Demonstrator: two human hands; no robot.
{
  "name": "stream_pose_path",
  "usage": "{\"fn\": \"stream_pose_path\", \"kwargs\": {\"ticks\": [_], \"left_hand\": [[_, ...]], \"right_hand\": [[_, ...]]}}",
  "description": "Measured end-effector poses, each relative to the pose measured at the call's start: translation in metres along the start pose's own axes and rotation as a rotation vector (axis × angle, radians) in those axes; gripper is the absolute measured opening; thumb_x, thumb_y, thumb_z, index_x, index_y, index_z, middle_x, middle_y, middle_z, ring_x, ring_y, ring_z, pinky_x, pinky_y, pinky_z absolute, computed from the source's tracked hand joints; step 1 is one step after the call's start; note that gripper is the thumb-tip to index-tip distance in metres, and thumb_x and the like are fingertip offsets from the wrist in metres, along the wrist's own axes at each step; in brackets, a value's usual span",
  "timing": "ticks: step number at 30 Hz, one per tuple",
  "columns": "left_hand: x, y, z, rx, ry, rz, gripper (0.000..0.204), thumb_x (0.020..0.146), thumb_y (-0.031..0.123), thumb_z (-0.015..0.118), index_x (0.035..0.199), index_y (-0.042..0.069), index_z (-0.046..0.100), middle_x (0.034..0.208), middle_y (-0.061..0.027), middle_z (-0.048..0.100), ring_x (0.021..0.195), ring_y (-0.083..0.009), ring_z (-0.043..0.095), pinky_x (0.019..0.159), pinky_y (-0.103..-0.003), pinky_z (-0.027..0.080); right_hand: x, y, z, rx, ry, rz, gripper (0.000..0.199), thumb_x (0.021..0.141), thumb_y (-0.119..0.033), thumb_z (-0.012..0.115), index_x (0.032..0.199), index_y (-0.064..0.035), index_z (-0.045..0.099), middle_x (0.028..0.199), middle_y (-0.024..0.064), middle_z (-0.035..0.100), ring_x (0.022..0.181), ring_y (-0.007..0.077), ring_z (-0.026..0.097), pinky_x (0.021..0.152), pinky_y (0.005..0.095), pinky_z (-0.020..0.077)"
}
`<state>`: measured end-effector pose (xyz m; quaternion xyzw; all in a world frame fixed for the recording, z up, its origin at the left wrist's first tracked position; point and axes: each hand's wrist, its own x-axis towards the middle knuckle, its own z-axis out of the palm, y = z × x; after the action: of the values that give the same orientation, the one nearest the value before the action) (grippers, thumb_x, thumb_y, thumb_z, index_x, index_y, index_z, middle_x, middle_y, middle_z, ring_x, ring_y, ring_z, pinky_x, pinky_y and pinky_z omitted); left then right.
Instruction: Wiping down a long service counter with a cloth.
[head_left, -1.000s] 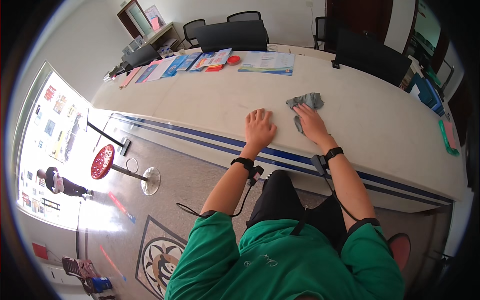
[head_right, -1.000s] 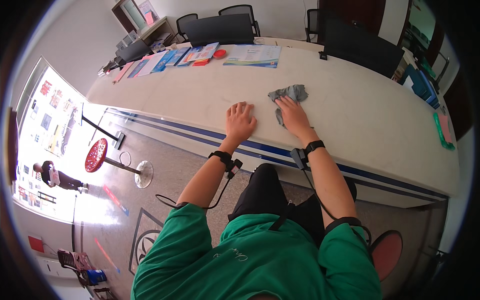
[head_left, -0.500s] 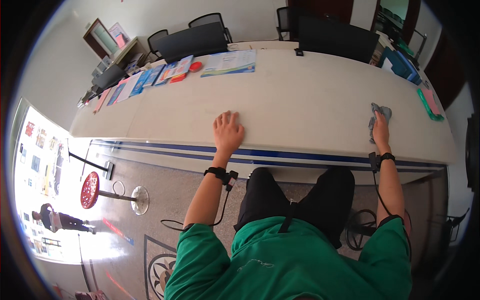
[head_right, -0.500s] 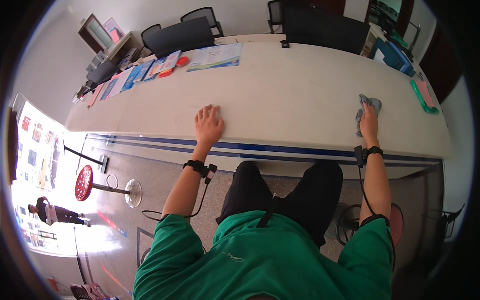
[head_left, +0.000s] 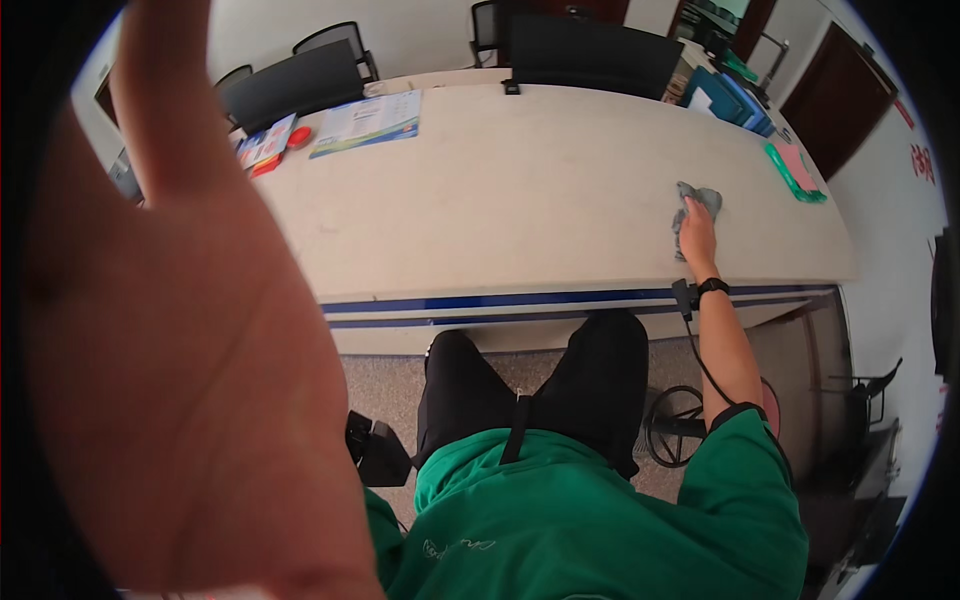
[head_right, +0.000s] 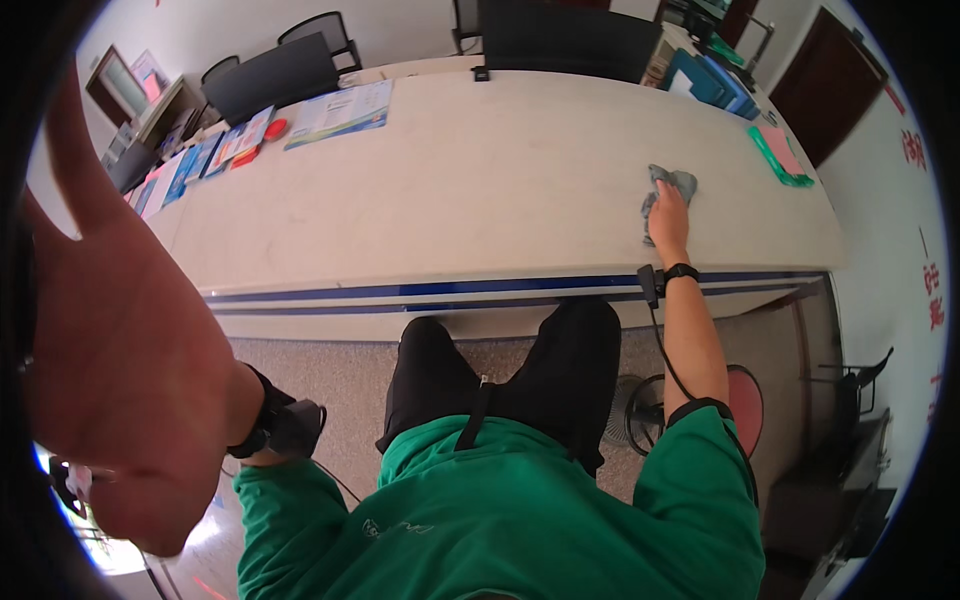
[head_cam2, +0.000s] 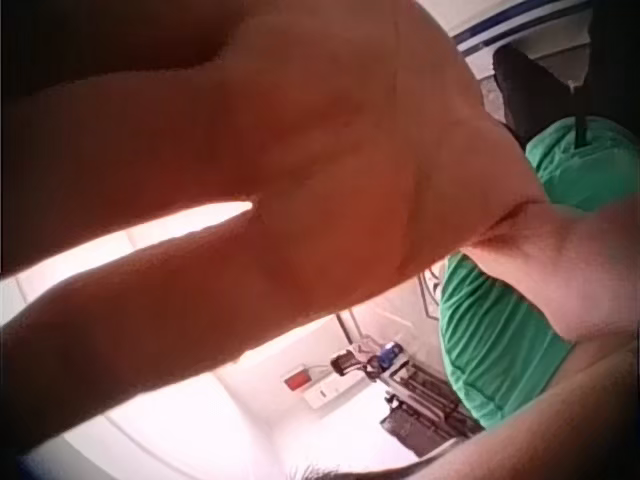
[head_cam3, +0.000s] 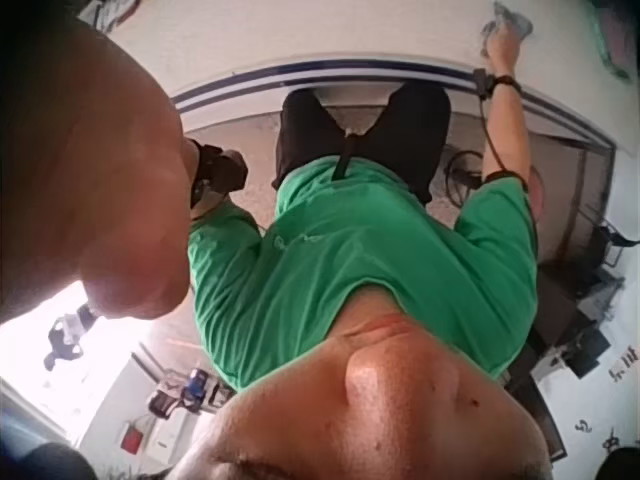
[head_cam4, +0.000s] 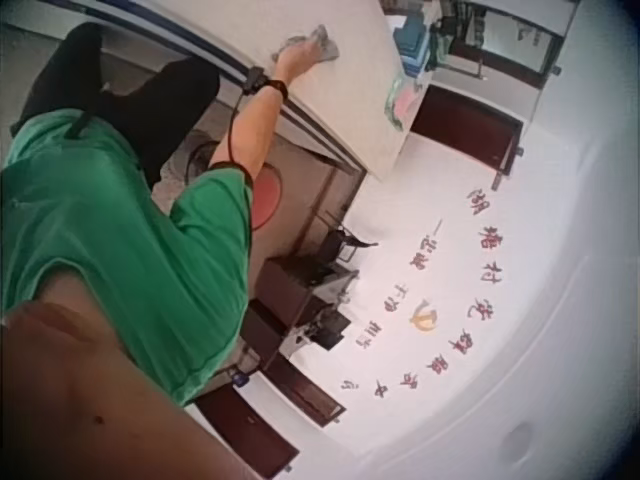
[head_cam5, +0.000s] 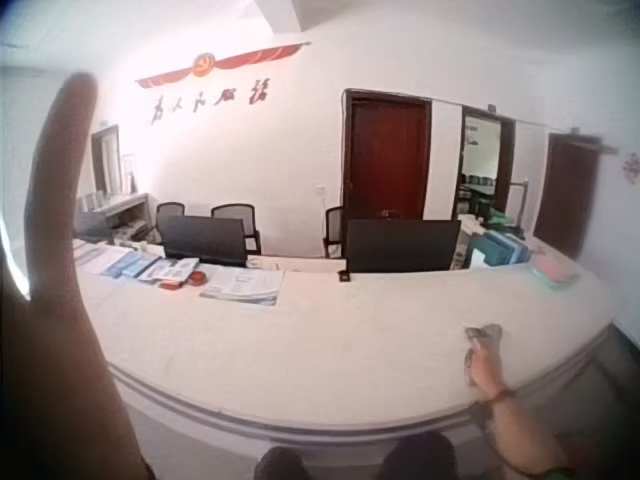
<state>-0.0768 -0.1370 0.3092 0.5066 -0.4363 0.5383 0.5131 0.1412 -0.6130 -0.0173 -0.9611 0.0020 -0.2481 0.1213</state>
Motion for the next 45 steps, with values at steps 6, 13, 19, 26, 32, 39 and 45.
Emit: {"fn": "stream_pose_path", "kwargs": {"ticks": [6,13,19,26,32,39,45], "left_hand": [[-0.002,-0.018,0.025,-0.138,0.090,0.046,0.073,0.090,0.020,0.067,0.150,-0.003,0.032,0.142,-0.0231,0.051,0.134,-0.0379,0.051,0.117,-0.051,0.035],[-0.003,-0.025,0.051,-0.264,0.173,0.081,0.073,0.091,0.021,0.067,0.151,-0.002,0.031,0.142,-0.0230,0.051,0.134,-0.0381,0.052,0.116,-0.052,0.036],[0.003,-0.030,0.063,-0.326,0.230,0.116,0.074,0.091,0.022,0.066,0.151,-0.002,0.030,0.142,-0.0230,0.051,0.133,-0.0384,0.053,0.116,-0.052,0.037],[0.002,-0.017,0.055,-0.291,0.202,0.056,0.075,0.092,0.022,0.066,0.152,-0.002,0.029,0.142,-0.0230,0.051,0.133,-0.0387,0.053,0.115,-0.052,0.037],[-0.010,-0.014,0.033,-0.154,0.102,-0.057,0.075,0.092,0.023,0.066,0.153,-0.001,0.029,0.142,-0.0229,0.051,0.132,-0.0389,0.054,0.115,-0.052,0.038],[-0.024,-0.003,0.008,-0.051,0.115,-0.121,0.076,0.093,0.024,0.065,0.154,-0.001,0.028,0.143,-0.0229,0.050,0.132,-0.0392,0.054,0.115,-0.053,0.039],[-0.032,-0.002,0.010,-0.004,0.084,-0.175,0.076,0.093,0.025,0.065,0.155,0.000,0.027,0.143,-0.0229,0.050,0.131,-0.0394,0.055,0.114,-0.053,0.039]], "right_hand": [[-0.004,0.012,0.001,0.081,0.107,-0.070,0.040,0.091,0.001,0.053,0.131,0.0004,0.059,0.131,0.0233,0.061,0.125,0.0402,0.055,0.108,0.0479,0.0442],[-0.008,-0.003,-0.013,-0.018,-0.014,0.047,0.040,0.098,-0.007,0.052,0.138,-0.0037,0.056,0.143,0.0175,0.057,0.138,0.0350,0.048,0.115,0.0448,0.0399],[-0.005,-0.001,-0.015,-0.020,-0.009,0.039,0.041,0.099,-0.008,0.052,0.139,-0.0038,0.055,0.144,0.0186,0.056,0.139,0.0356,0.046,0.116,0.0448,0.0388],[0.003,0.010,-0.005,0.046,0.093,-0.094,0.039,0.095,-0.002,0.051,0.133,-0.0011,0.059,0.134,0.0210,0.062,0.129,0.0388,0.055,0.111,0.0460,0.0433],[0.000,0.018,-0.004,0.020,0.052,-0.002,0.039,0.098,-0.005,0.052,0.136,-0.0024,0.058,0.138,0.0199,0.060,0.132,0.0386,0.052,0.113,0.0464,0.0419],[0.003,0.013,-0.009,-0.019,-0.004,-0.019,0.039,0.101,-0.008,0.049,0.140,-0.0047,0.056,0.145,0.0203,0.055,0.139,0.0372,0.047,0.115,0.0440,0.0406],[-0.005,0.000,-0.011,0.010,-0.005,0.037,0.041,0.099,-0.007,0.054,0.139,-0.0055,0.057,0.141,0.0177,0.058,0.137,0.0353,0.049,0.113,0.0435,0.0419]]}}
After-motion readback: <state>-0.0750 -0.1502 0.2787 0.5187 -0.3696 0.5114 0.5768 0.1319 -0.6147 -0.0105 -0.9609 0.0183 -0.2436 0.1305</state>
